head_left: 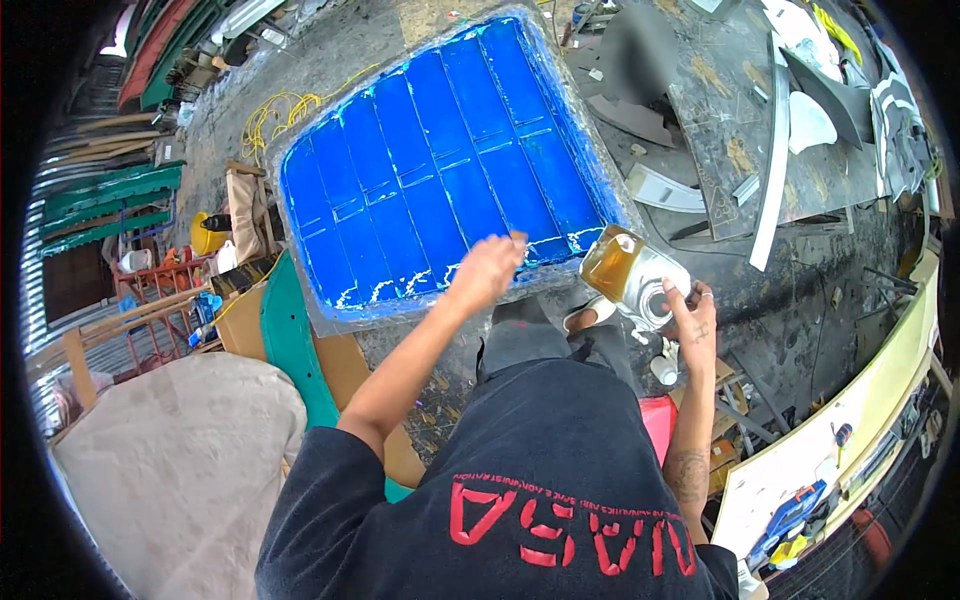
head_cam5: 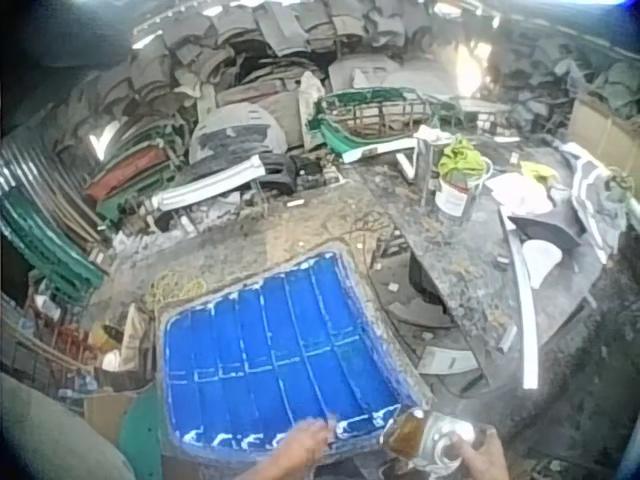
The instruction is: The person applies a clear liquid to a blue segmented panel using a small brush. They dip the brush into a metal can and spread the liquid across the ridges and surfaces of the panel.
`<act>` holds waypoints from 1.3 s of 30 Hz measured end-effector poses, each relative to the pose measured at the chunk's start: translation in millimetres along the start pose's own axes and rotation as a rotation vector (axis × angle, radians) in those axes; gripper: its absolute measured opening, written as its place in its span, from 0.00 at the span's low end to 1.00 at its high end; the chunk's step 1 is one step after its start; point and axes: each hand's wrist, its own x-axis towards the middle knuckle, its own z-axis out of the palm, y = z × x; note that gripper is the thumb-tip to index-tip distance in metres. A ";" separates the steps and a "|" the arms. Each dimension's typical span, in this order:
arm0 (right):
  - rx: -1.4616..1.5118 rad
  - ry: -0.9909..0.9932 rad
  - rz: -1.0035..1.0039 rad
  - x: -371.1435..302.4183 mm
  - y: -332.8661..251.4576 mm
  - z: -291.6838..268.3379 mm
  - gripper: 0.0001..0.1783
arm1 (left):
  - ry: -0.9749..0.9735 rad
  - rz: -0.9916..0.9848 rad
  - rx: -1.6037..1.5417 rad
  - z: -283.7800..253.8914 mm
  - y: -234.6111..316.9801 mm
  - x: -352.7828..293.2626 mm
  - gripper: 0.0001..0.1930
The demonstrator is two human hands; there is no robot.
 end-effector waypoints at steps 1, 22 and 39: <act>0.017 -0.021 0.049 -5.7 -18.8 3.5 0.48 | -0.023 0.013 -0.045 -4.1 12.4 -4.9 0.09; -0.056 -0.122 -0.010 12.3 -54.4 107.9 0.42 | 0.094 -0.082 -0.713 -74.6 -13.7 56.5 0.08; -0.138 0.028 0.143 -8.6 -30.3 91.5 0.50 | 0.120 -0.584 -0.875 -17.6 -130.6 51.2 0.12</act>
